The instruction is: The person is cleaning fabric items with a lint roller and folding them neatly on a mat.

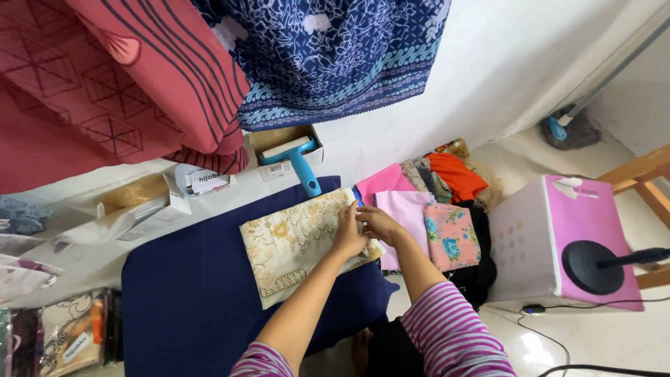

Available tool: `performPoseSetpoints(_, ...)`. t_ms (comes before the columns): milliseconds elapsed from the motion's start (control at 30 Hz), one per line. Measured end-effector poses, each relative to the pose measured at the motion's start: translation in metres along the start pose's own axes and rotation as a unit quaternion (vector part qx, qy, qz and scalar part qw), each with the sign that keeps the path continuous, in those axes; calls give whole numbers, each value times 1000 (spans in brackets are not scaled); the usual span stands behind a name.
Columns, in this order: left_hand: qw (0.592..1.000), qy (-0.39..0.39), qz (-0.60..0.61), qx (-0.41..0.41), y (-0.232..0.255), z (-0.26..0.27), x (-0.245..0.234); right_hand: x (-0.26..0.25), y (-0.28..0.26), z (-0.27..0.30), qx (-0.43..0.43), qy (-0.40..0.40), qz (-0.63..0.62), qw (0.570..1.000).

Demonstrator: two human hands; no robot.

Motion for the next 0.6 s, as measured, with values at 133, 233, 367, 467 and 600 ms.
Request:
performPoseSetpoints(133,999,17,19,34,5,-2,2,6,-8,-3,-54,7,-35,998)
performPoseSetpoints(233,998,25,34,55,2,-9,7,18,-35,18,-134,-2,-44,990)
performPoseSetpoints(367,997,17,22,67,-1,-8,11,13,-38,19,-140,24,-46,989)
performPoseSetpoints(467,996,0,35,81,3,0,7,4,-24,4,-143,53,-14,988)
performPoseSetpoints(600,980,71,19,185,1,11,-47,-23,17,-54,-158,114,136,971)
Point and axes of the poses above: each hand's wrist, its own z-axis away from the middle knuckle, its own x-axis out of the palm, y = z × x, the point moved 7 cm from there along -z, towards the middle knuckle, and after that the axes turned 5 degrees about y, right-handed, at the moved point
